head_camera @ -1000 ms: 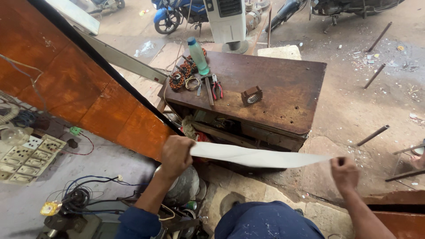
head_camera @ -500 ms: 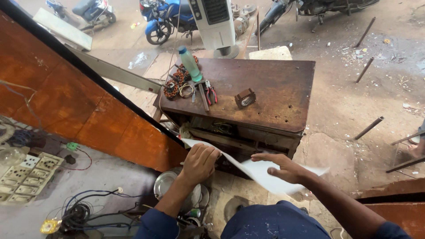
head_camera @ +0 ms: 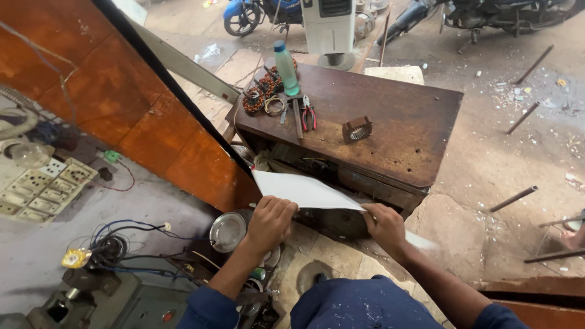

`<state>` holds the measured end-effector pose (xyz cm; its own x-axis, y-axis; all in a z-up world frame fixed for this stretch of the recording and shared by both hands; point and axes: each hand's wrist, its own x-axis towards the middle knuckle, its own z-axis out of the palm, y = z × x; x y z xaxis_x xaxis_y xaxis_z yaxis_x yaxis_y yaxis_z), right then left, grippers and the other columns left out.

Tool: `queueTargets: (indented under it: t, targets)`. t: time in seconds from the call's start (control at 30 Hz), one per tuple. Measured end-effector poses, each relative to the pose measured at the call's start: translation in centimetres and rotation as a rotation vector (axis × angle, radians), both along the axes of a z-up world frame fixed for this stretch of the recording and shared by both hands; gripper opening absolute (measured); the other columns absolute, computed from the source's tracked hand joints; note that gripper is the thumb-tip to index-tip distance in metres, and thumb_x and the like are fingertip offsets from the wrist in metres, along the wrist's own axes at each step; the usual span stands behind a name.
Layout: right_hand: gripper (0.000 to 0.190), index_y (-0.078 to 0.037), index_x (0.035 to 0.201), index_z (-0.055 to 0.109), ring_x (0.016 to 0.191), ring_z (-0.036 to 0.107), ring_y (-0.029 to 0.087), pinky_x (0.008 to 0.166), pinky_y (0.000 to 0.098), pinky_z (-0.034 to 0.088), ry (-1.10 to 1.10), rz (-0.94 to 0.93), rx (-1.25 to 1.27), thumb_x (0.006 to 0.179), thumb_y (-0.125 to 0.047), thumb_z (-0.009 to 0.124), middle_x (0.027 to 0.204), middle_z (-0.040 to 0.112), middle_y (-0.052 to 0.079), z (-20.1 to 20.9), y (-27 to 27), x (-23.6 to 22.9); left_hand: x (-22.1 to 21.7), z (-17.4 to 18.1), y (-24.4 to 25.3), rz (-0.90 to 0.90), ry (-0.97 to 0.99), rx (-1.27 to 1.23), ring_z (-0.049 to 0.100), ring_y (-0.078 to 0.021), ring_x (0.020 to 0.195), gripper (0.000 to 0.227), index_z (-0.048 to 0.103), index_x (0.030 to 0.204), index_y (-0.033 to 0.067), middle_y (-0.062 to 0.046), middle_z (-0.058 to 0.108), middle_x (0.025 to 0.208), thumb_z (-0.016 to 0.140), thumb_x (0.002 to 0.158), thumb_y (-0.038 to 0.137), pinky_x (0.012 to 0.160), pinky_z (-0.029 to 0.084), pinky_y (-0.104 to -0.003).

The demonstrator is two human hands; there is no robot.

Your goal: The person cuts a white plastic sheet into a long strip using scissors. They then fold the strip and cut it into smaller pieces, placing the cut pieces on the workbench.

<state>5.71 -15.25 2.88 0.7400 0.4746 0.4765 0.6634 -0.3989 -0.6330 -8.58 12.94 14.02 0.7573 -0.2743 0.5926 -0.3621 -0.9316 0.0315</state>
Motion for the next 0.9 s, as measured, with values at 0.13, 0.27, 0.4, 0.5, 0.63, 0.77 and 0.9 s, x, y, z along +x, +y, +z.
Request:
queueTargets:
  t: [0.13,0.27,0.4,0.5,0.63,0.77,0.9]
  targets:
    - [0.016,-0.01,0.104,0.076,0.07,0.068,0.028,0.065,0.0411,0.053,-0.126,0.032,-0.061,0.092,-0.018,0.07,0.082,0.072,0.009,0.6,1.1,0.0,0.8,-3.5,-1.7,0.189,0.413,-0.087,0.068,-0.027,0.085,0.019,0.07,0.104,0.0056,-0.011,0.071,0.093,0.067,0.085,0.005,0.086,0.05,-0.043]
    - [0.021,-0.011,0.108,0.076,0.06,0.064,0.028,0.057,0.0417,0.051,-0.192,0.206,-0.215,0.089,-0.015,0.067,0.073,0.067,0.008,2.2,3.7,-0.5,2.7,-4.9,-6.0,0.091,0.27,-0.319,0.066,-0.0309,0.091,0.023,0.07,0.109,0.0006,-0.013,0.07,0.097,0.071,0.089,0.012,0.085,0.049,-0.043]
    - [0.024,-0.011,0.106,0.073,0.063,0.064,0.028,0.06,0.0414,0.05,-0.256,0.231,-0.251,0.083,-0.011,0.066,0.072,0.062,0.006,3.1,4.2,0.0,3.9,-4.3,-7.7,0.067,-0.018,-0.29,0.065,-0.0316,0.097,0.021,0.071,0.107,0.0029,-0.011,0.069,0.097,0.068,0.087,0.009,0.089,0.047,-0.044]
    - [0.026,-0.011,0.108,0.073,0.061,0.063,0.028,0.057,0.0418,0.05,-0.257,0.226,-0.287,0.083,-0.009,0.065,0.07,0.06,0.006,3.3,4.1,0.6,4.6,-4.3,-7.5,0.048,-0.006,-0.407,0.067,-0.027,0.094,0.012,0.07,0.103,0.0055,-0.007,0.07,0.097,0.069,0.091,0.01,0.088,0.049,-0.042]
    - [0.019,-0.009,0.107,0.071,0.06,0.062,0.028,0.054,0.0426,0.049,-0.232,0.211,-0.241,0.089,-0.013,0.066,0.069,0.06,0.007,3.4,4.3,0.7,5.5,-5.6,-7.9,0.073,0.06,-0.464,0.065,-0.0287,0.089,0.011,0.07,0.1,0.0046,-0.008,0.068,0.094,0.069,0.09,0.01,0.078,0.05,-0.042]
    - [0.017,-0.01,0.105,0.071,0.061,0.064,0.029,0.054,0.0424,0.051,-0.216,0.214,-0.188,0.089,-0.011,0.065,0.071,0.063,0.007,3.8,4.5,0.5,6.2,-6.9,-8.9,0.154,-0.019,-0.445,0.063,-0.0306,0.085,0.008,0.066,0.092,0.005,-0.01,0.064,0.088,0.07,0.088,0.011,0.076,0.05,-0.043]
    - [0.017,-0.011,0.104,0.072,0.06,0.065,0.028,0.054,0.0413,0.051,-0.25,0.206,-0.156,0.089,-0.01,0.065,0.071,0.064,0.006,4.6,4.3,0.7,6.9,-7.8,-9.1,0.214,-0.12,-0.471,0.062,-0.0323,0.082,0.015,0.065,0.092,0.0034,-0.013,0.064,0.087,0.073,0.09,0.016,0.074,0.048,-0.045]
